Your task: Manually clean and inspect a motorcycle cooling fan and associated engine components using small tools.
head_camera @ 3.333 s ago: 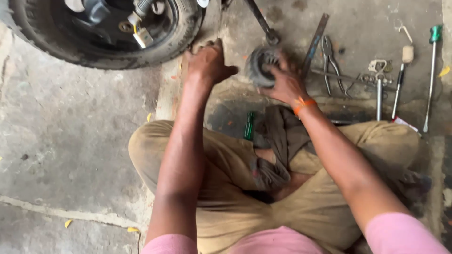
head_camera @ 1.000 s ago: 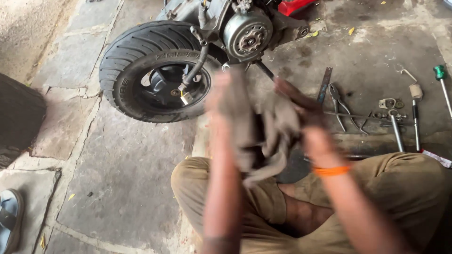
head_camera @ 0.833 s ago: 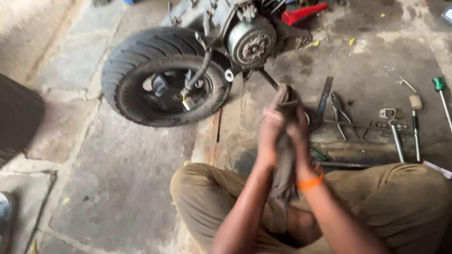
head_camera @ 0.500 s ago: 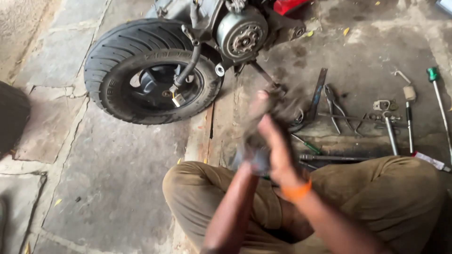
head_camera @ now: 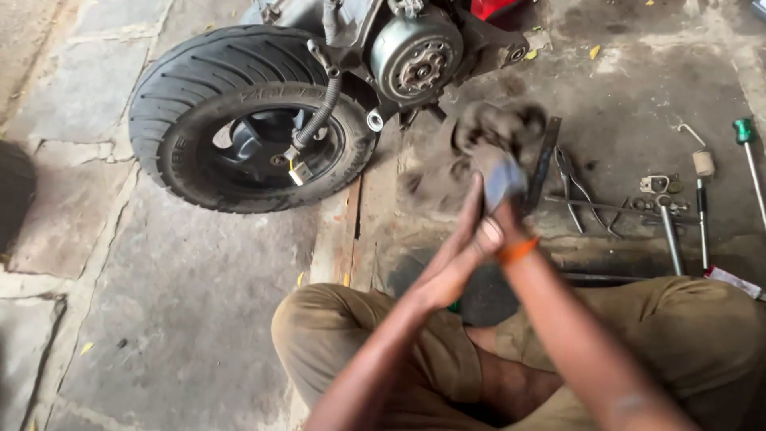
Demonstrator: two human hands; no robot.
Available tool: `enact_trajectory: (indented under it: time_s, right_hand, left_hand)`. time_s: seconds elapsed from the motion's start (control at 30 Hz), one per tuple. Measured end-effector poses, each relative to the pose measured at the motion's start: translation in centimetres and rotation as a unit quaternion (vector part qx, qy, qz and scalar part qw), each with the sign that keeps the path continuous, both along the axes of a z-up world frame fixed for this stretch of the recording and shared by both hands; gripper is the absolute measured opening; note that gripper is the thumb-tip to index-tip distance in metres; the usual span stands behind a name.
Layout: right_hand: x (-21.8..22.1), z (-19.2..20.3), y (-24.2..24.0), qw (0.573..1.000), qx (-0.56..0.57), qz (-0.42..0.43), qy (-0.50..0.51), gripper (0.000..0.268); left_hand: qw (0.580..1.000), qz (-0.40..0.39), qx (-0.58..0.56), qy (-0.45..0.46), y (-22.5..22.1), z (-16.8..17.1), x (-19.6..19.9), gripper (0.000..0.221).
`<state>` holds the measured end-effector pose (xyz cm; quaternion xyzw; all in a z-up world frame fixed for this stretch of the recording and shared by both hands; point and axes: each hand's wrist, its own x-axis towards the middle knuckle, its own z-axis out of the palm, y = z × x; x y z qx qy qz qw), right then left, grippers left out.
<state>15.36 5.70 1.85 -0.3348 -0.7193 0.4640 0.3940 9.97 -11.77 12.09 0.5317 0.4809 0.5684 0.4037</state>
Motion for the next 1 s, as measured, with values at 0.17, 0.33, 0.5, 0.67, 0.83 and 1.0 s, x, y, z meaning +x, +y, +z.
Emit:
enact_trajectory:
  time_s: [0.17,0.33,0.5,0.67,0.83,1.0]
  right_hand:
    - [-2.7,10.5,1.7,0.933,0.048,0.071,0.35,0.072]
    - [-11.5,10.1,1.5,0.898,-0.002,-0.157,0.41,0.069]
    - [-10.7,2.8,-0.3,0.962,0.257,-0.07,0.057,0.024]
    - [-8.7,10.7,-0.3,0.989,0.006,-0.106,0.098,0.021]
    - [-14.8,9.4,-1.3,0.867,0.392,-0.302,0.048,0.026]
    - [-11.4,2.8,-0.1,0.982,-0.155,-0.038,-0.097,0.022]
  left_hand:
    - [0.915,0.18,-0.011,0.362,4.0,5.1,-10.4,0.114]
    - [0.613,0.37,0.021,0.698,10.9,3.9,-17.4,0.106]
    - [0.561,0.397,0.066,0.724,11.0,2.0,-20.6,0.084]
    - [0.631,0.369,0.1,0.675,11.1,2.6,-20.3,0.083]
    - [0.573,0.381,0.062,0.723,10.7,2.4,-20.1,0.078]
    - [0.53,0.404,0.067,0.742,11.2,1.0,-20.9,0.072]
